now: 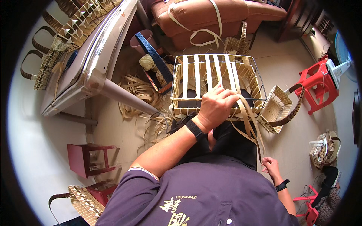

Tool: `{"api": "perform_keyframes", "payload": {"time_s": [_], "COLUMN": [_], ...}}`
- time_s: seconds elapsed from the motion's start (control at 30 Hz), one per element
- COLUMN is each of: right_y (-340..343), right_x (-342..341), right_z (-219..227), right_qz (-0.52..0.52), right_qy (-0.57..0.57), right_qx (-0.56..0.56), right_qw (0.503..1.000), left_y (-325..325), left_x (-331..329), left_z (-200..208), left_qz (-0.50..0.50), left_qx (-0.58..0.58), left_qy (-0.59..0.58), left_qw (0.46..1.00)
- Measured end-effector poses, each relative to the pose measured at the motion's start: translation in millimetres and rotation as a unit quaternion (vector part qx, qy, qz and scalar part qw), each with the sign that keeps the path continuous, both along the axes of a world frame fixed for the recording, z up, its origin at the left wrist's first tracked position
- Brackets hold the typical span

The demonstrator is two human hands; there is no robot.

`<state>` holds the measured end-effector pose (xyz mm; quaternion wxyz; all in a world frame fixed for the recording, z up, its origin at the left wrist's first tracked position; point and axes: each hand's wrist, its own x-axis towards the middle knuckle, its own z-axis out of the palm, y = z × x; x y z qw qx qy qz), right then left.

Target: The person weaves a basket by hand, threading thin strips of material through a wooden frame and over existing cross-strips.

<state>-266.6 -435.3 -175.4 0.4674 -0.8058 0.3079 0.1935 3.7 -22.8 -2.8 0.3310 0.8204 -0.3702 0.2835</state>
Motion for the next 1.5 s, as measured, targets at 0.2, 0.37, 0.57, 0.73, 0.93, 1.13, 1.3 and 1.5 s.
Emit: {"api": "perform_keyframes", "payload": {"time_s": [0.2,0.37,0.57,0.73,0.93,1.13,1.3,1.5], "right_y": [77,139,146,181,199,205,216,219], "right_x": [74,141,152,191,215,191,171,188], "right_z": [158,226,268,222,187,170,155,133], "right_qz": [0.147,0.142,0.133,0.31,0.309,0.358,0.224,0.387], "right_qy": [-0.399,-0.62,-0.618,-0.542,-0.517,-0.529,-0.361,-0.375], "right_qx": [-0.225,-0.331,-0.287,-0.224,-0.307,-0.172,-0.077,-0.28], "right_qw": [0.877,0.697,0.72,0.748,0.737,0.75,0.902,0.795], "left_y": [2,3,4,5,3,6,4,1], "left_x": [-3,-1,-3,-3,-4,-4,-5,1], "left_z": [0,-5,-2,-5,-3,-2,0,-5], "left_qz": [0.013,0.007,0.004,-0.013,-0.003,-0.012,-0.016,-0.019], "left_qx": [-0.021,-0.026,-0.04,-0.05,-0.046,-0.061,-0.069,-0.061], "left_qy": [0.058,0.057,0.046,0.059,0.052,0.072,0.078,0.048], "left_qw": [0.998,0.998,0.998,0.997,0.998,0.995,0.994,0.997]}}
